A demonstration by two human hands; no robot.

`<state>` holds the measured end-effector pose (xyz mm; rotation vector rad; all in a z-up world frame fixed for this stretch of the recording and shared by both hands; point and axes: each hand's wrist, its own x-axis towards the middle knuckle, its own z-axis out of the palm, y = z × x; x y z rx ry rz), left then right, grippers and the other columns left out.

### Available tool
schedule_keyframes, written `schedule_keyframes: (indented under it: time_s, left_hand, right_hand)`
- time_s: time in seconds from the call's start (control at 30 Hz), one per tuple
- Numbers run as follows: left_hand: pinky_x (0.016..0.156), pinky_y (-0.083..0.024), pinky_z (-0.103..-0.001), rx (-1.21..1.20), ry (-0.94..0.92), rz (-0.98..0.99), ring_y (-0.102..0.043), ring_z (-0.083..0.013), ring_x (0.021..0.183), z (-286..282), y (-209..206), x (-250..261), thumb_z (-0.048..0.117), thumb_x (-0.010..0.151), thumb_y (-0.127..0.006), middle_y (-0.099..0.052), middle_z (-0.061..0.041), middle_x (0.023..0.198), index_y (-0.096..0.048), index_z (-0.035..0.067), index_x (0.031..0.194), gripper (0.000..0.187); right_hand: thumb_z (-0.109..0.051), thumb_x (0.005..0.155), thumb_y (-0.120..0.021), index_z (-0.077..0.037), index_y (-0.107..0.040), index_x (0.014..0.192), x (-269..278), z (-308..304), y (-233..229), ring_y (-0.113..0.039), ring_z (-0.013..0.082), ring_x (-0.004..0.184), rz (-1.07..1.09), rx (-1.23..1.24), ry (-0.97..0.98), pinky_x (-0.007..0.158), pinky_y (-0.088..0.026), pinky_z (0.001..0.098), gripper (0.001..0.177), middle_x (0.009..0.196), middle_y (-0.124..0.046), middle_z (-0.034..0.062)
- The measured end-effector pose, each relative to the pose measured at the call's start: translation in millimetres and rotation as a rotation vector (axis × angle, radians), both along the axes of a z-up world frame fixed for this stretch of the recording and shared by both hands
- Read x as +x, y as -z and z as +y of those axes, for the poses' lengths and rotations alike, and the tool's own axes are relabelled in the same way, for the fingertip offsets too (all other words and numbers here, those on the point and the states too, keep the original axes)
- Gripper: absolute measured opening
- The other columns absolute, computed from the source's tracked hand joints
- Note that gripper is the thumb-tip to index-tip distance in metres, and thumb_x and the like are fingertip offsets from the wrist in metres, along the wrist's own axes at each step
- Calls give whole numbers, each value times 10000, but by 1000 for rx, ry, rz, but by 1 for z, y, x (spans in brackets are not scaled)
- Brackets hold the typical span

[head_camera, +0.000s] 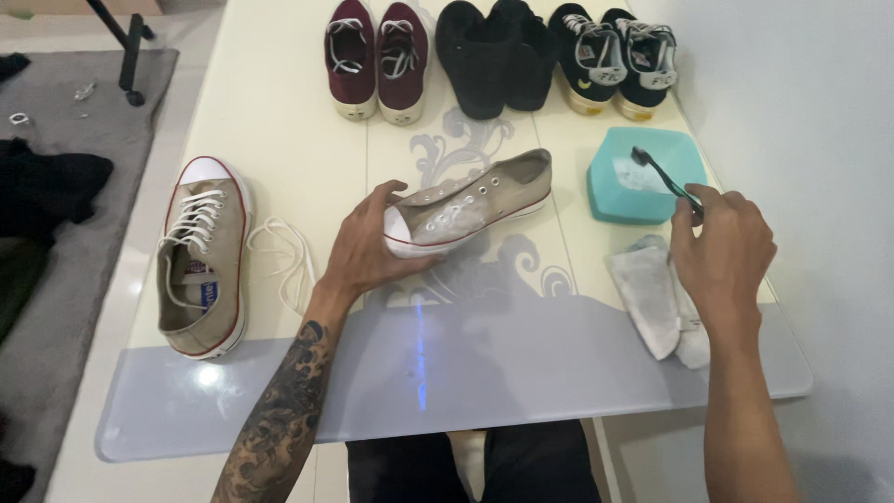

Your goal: The person cleans a beige sneaker using a toothbrush and a liquid solution from a blue container. They scrub the canvas upper and the white rubber midsole before wiping the surfaces with a white cloth.

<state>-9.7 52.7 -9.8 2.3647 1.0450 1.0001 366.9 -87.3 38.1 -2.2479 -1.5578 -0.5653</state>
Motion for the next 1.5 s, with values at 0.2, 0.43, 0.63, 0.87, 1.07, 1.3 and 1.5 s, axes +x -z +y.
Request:
schedule_keyframes:
  time_s: [0.2,0.43,0.63,0.87,1.07,1.3,1.5]
  left_hand:
    - [787,-527,-447,-57,-82,-7,-700,-338,941,-10,-5,6,594,575,-860,-721,-141,1085,-425,124,1263,940]
    - [852,-602,-451,-72,-206,-29,-737,-335,906,-14,-3,13,644,554,-846,-748,-120,979,-419,184,1267,951]
    - [826,-609,-458,-77,-207,-87,-741,-344,884,-12,-2,12,637,546,-844,-756,-131,964,-411,178,1271,961]
    - [798,-614,-446,-34,-219,-114,-747,-333,856,-8,5,13,663,550,-832,-758,-130,927,-434,173,1248,942]
    - [831,-602,-444,-60,-229,-79,-740,-334,902,-7,8,13,696,537,-809,-756,-117,957,-438,191,1259,956]
    - [876,-590,-451,-116,-217,-27,-727,-351,962,-10,2,11,743,514,-782,-750,-139,1006,-447,190,1274,998]
    - [884,-581,-444,-121,-197,-20,-725,-350,959,-9,4,9,726,535,-781,-750,-132,998,-445,182,1273,977]
  right_hand:
    - [-94,1049,-613,26,-746,1187,-46,15,15,-669,318,985,209,230,-399,853,-496,425,226,1105,-737,181]
    - [-83,952,-709,-56,-752,1049,-103,45,17,-648,263,648,377,155,-705,628,-511,340,109,714,-659,114]
    - [-72,945,-702,-60,-762,1012,-104,63,22,-645,193,613,352,135,-748,625,-515,289,91,660,-669,79]
    - [-17,933,-737,14,-756,1033,-86,69,34,-630,291,623,297,243,-689,623,-489,366,107,674,-646,158]
    - [-27,906,-763,-3,-769,1022,-100,64,22,-640,236,607,276,207,-704,626,-502,317,118,666,-677,122]
    - [-44,904,-735,-24,-765,1035,-96,59,28,-667,287,635,395,149,-774,608,-505,338,136,685,-682,157]
    - [-70,957,-732,-14,-764,1056,-81,66,42,-649,264,628,240,235,-660,602,-499,340,118,672,-650,126]
